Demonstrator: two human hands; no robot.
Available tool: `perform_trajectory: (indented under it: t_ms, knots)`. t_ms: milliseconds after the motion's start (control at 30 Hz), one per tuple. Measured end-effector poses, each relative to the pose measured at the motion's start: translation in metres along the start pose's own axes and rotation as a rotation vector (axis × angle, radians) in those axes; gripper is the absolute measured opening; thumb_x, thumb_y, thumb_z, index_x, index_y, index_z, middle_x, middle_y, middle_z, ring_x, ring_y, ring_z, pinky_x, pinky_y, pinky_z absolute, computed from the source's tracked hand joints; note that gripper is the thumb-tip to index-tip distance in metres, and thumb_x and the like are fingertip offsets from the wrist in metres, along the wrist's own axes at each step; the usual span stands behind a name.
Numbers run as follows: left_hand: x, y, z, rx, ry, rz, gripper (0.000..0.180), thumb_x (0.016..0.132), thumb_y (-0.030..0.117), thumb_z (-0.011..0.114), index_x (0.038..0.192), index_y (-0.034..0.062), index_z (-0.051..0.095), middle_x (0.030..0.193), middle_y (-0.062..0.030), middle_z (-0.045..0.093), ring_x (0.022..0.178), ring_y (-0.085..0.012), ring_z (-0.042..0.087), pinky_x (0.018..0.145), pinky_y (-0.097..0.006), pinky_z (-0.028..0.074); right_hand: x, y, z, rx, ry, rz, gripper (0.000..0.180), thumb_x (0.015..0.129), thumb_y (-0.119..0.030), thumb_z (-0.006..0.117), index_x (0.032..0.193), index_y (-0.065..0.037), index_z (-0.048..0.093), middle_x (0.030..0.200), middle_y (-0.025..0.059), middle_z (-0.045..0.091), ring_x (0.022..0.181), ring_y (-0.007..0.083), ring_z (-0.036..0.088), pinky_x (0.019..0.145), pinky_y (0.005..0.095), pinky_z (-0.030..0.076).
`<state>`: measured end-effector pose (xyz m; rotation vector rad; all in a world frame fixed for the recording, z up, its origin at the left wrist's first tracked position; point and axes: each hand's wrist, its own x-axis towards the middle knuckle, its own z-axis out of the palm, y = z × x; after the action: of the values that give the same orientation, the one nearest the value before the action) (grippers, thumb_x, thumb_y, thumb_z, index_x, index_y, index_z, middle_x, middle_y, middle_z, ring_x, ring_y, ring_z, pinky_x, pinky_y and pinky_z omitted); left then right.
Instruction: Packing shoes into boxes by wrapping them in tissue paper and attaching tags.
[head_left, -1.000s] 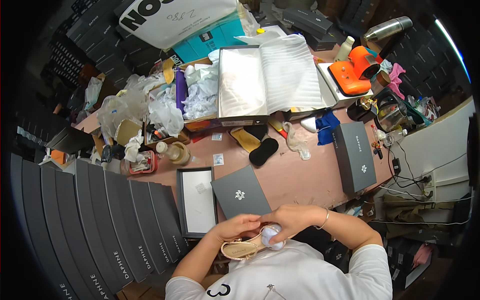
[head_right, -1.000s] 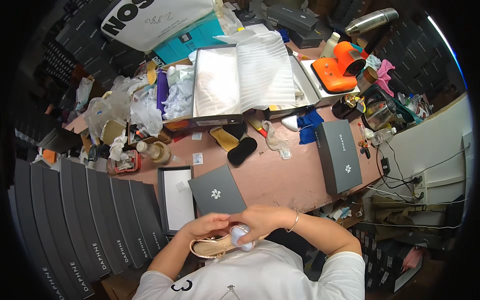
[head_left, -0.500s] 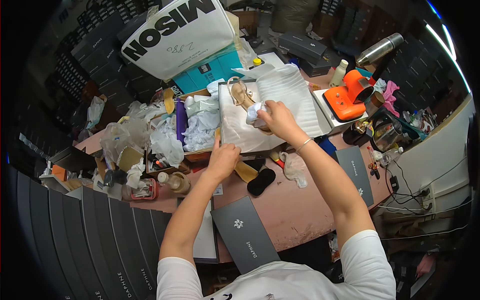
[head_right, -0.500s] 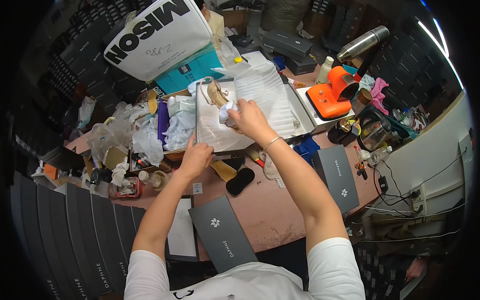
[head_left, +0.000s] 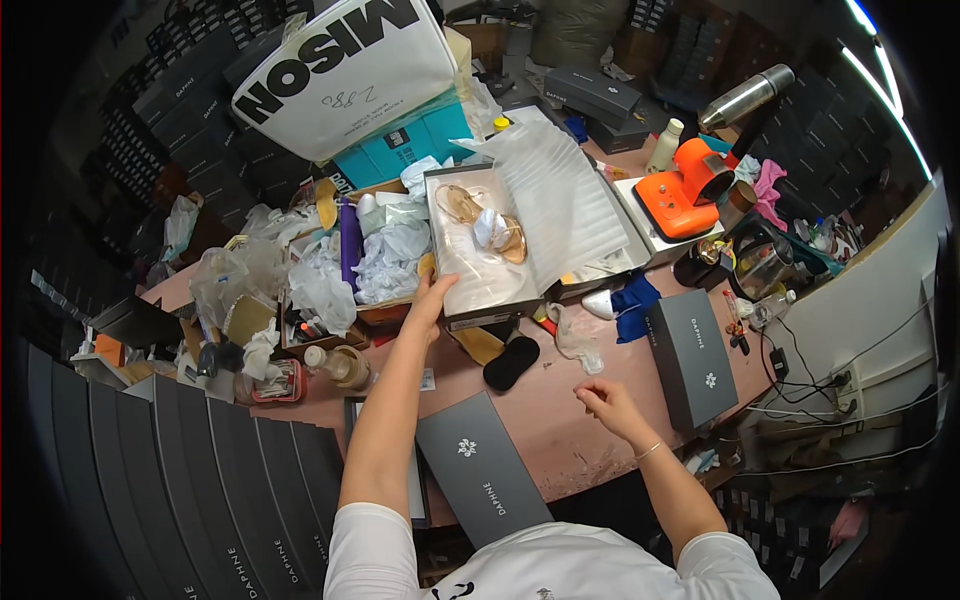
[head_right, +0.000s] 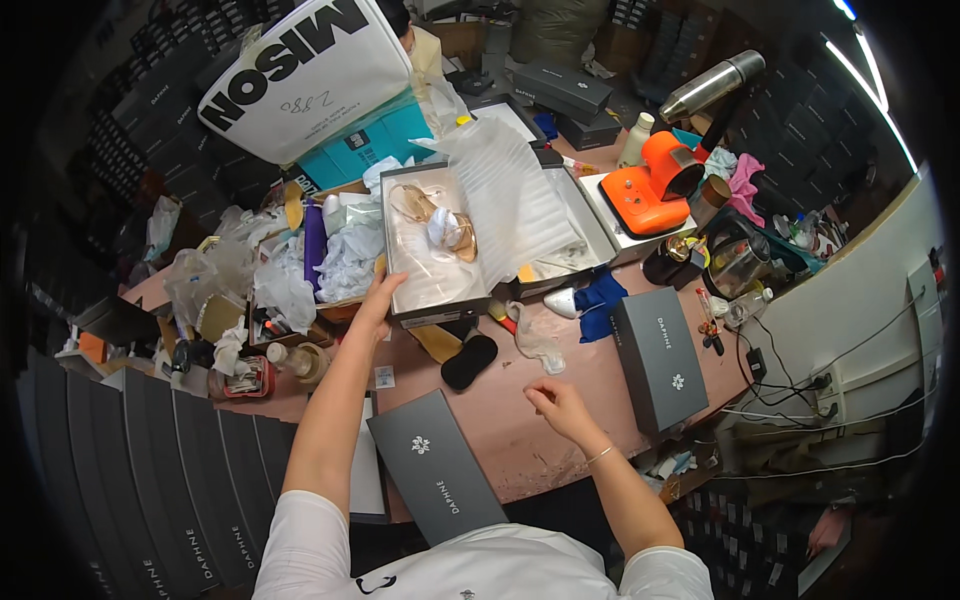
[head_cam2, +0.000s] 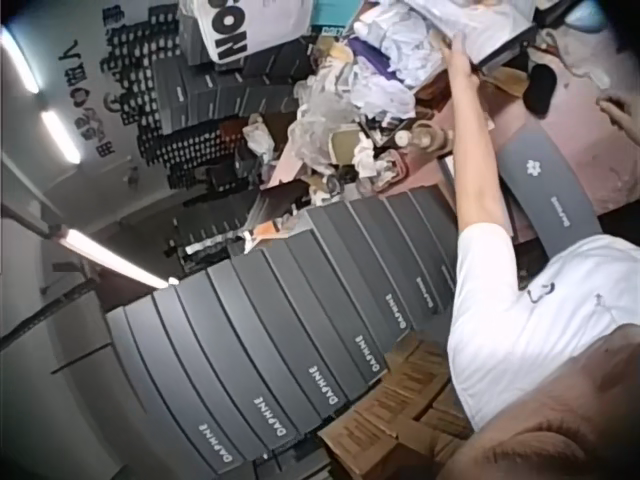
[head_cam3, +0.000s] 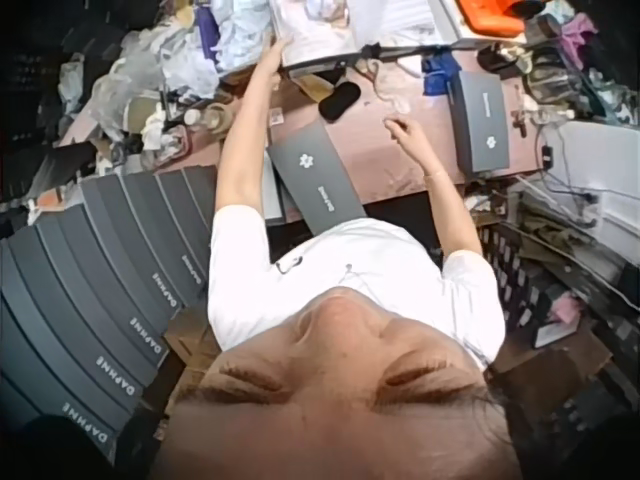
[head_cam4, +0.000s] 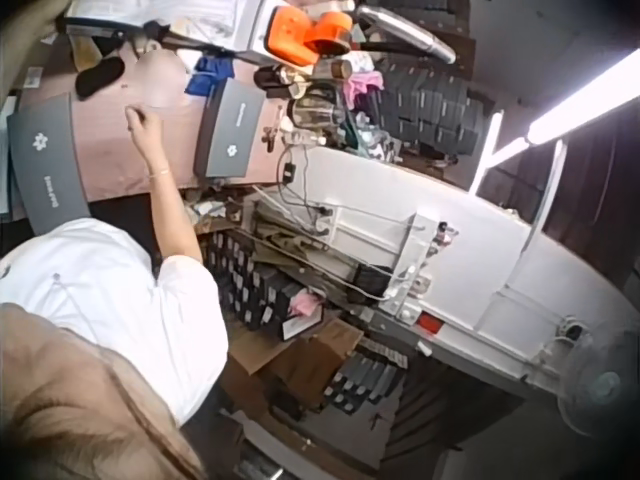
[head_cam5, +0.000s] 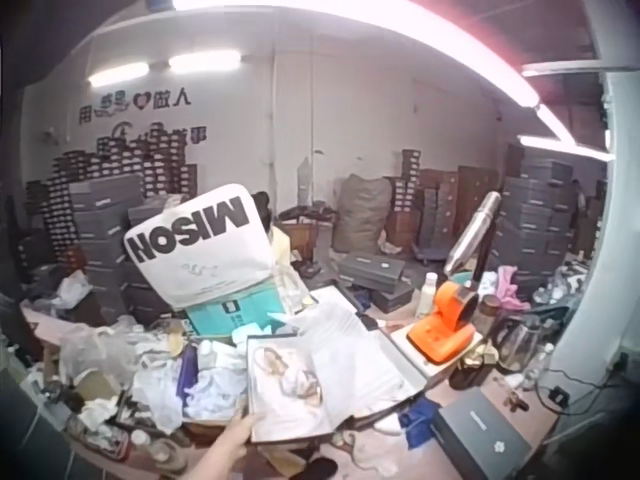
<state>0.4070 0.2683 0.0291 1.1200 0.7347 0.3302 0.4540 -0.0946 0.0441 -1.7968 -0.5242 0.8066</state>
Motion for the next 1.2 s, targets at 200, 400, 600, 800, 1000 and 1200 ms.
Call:
perform_trajectory:
  t_ms: [200,400,600,800,1000,1200]
  knots:
    - [-0.077,0.007,0.03,0.135,-0.104,0.478,0.075,0.076,0.012,0.062,0.144,0.0025,0.032,0.127,-0.0139,0.048,0.111,-0.0207,0.052,0.094,-0.032,0.044,-0.059,0.031,-0.041,0.301,0.158,0.089,0.034,0.094,-0.025,0.059,0.121,-0.003,0.057,0.099,0.0057,0.063,0.08,0.0107,0.06,0.063,0.0242,0.049]
    - [-0.222,-0.074,0.093,0.087,-0.213,0.239,0.074,0.078,0.012,0.061,0.144,0.0004,0.028,0.133,-0.0159,0.045,0.112,-0.0208,0.052,0.095,-0.032,0.043,-0.084,-0.015,-0.062,0.668,0.314,-0.284,0.084,0.093,-0.064,0.036,0.151,-0.008,0.015,0.153,0.0176,0.02,0.137,0.0274,0.028,0.11,0.0401,0.025]
    - [-0.261,-0.208,0.121,0.342,-0.128,0.01,0.069,0.084,0.014,0.059,0.145,0.0021,0.029,0.143,-0.0236,0.036,0.131,-0.036,0.038,0.109,-0.039,0.03,-0.101,0.02,-0.04,-0.055,0.441,-0.387,0.089,0.088,-0.058,0.056,0.148,-0.002,0.021,0.152,0.0182,0.024,0.14,0.03,0.024,0.113,0.0438,0.023]
    - [-0.3,-0.105,0.032,0.475,0.096,0.496,0.044,0.085,0.004,0.055,0.128,-0.0002,0.049,0.128,-0.0171,0.051,0.124,-0.03,0.046,0.108,-0.039,0.032,-0.131,0.068,-0.081,-0.016,0.824,-0.193,0.031,0.098,-0.02,0.052,0.119,0.001,0.057,0.1,0.0046,0.062,0.076,0.0086,0.058,0.067,0.0225,0.049]
    - [-0.299,-0.197,-0.133,1.045,0.32,0.053,0.034,0.085,0.025,0.064,0.104,-0.0024,0.056,0.095,-0.0194,0.06,0.087,-0.0348,0.06,0.078,-0.041,0.047,-0.108,0.132,-0.099,0.048,0.78,-0.04,0.045,0.098,-0.026,0.05,0.133,0.001,0.046,0.12,0.0135,0.058,0.102,0.0209,0.06,0.089,0.0326,0.047]
    - [-0.318,-0.175,-0.123,1.132,0.316,0.338,0.025,0.091,0.019,0.054,0.081,-0.004,0.051,0.071,-0.0249,0.054,0.07,-0.0437,0.055,0.063,-0.048,0.042,-0.051,0.084,0.019,-1.095,0.181,-0.206,0.065,0.095,-0.044,0.048,0.147,-0.011,0.029,0.15,0.0215,0.027,0.141,0.0371,0.019,0.113,0.0505,0.017]
